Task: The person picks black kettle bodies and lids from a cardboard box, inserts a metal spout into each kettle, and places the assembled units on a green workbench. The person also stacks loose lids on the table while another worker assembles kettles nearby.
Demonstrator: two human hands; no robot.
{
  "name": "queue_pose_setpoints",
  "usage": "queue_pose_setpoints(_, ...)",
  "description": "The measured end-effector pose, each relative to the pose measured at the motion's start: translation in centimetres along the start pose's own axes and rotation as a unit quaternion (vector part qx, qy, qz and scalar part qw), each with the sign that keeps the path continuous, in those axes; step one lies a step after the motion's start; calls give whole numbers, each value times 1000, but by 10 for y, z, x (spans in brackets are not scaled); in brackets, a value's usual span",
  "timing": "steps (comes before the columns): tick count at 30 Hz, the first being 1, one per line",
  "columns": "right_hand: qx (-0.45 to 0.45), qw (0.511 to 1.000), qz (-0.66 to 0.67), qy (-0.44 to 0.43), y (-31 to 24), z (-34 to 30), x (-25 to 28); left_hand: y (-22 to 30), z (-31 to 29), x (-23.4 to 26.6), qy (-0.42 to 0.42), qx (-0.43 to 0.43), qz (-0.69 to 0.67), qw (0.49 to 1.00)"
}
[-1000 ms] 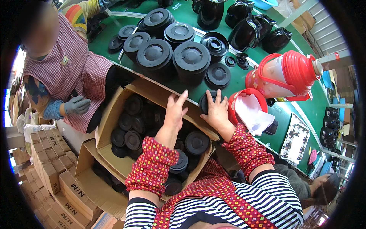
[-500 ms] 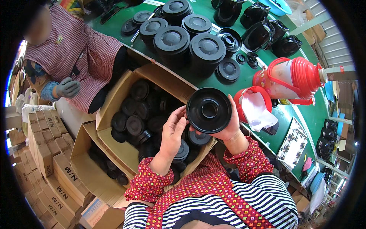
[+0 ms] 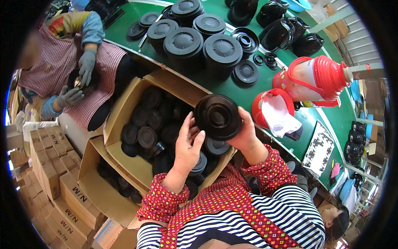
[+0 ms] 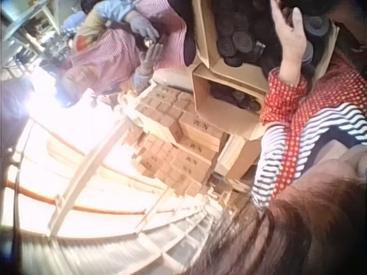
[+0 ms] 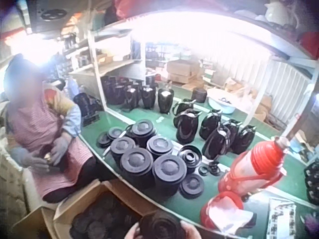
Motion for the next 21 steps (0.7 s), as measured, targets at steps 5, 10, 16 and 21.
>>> queue_pose_setpoints(5,114,552,-743,360,-98,26,31,-48,-18,34,20,60,-14,998)
queue_pose_setpoints(10,47,317,-793,518,-154,65,65,-95,-49,57,33,149,-3,988)
queue_pose_setpoints(16,-67,446,-734,508,-169,103,125,-119,-73,77,67,175,7,982)
queue_pose_setpoints(21,38,564,-655,502,-212,108,202,-151,-96,106,114,189,38,975)
Point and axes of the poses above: each hand's wrist, its own z-axis towards the middle knuckle, its own x-axis out of the back of the hand, y = z × x, the point moved 5 cm from there along z, towards the middle knuckle, and after that the axes turned 7 degrees about -z, right-handed, at the moved point
